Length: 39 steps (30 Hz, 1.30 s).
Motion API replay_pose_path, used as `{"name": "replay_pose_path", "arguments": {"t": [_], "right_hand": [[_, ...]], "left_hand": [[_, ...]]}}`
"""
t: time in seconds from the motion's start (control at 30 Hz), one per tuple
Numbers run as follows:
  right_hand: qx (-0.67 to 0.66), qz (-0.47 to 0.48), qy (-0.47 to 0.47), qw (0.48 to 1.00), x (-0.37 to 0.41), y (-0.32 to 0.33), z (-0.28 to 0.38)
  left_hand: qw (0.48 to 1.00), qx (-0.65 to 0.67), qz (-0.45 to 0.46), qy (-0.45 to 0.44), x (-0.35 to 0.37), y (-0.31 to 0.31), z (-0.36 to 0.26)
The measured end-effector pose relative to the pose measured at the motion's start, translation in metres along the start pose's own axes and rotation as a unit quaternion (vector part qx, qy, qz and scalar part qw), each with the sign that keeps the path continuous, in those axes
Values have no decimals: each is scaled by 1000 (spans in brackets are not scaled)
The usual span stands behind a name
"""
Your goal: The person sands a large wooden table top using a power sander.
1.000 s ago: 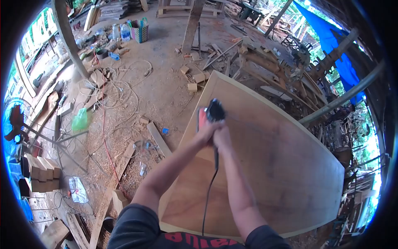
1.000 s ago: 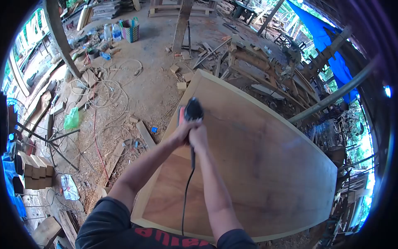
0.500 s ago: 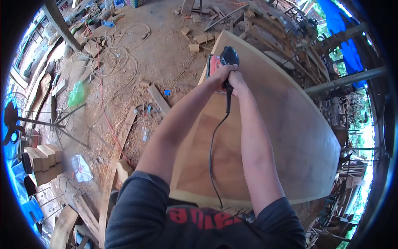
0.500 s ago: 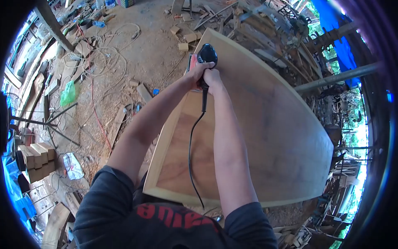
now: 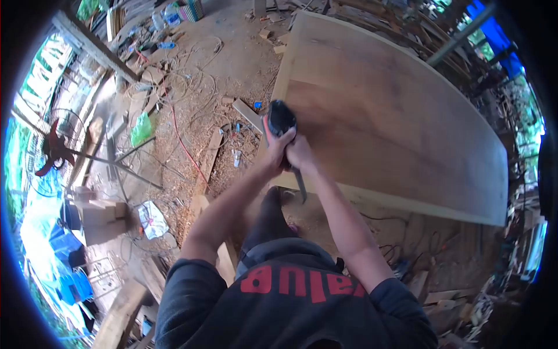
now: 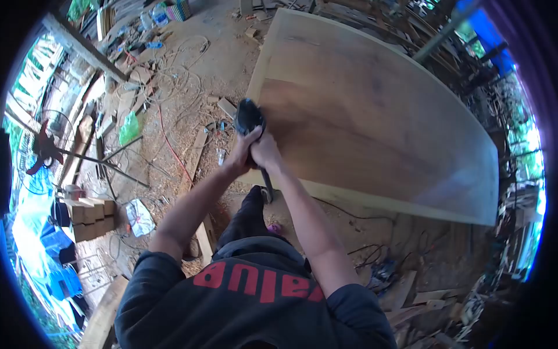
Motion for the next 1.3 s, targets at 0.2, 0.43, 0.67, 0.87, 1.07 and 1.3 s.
{"name": "replay_pose_path", "arguments": {"t": [0.2,0.43,0.67,0.87,1.07,1.3], "right_hand": [[97,-33,89,991,108,-1,-3],[108,-48,-1,993,134,67,-43],[24,-182,-73,980,153,152,-75],[45,-203,-126,970,41,199,-51],[97,-275,-80,953,-80,263,-33],[65,-254,-68,963,23,253,-102]], "left_hand": [[991,124,-45,-19,99,0,65],[991,104,35,82,99,-65,110],[972,18,107,207,54,-131,180],[968,-57,144,196,-84,-150,141],[945,35,168,277,-177,-211,96],[968,27,155,197,-98,-206,176]]}}
Point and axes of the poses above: each hand's wrist, its own x-axis away from the middle knuckle, its own y-axis out of the back of the hand, z = x × y, the point moved 6 cm from there along -x, towards the middle knuckle, and after that the axes turned 9 degrees about x, right-handed, at the moved point
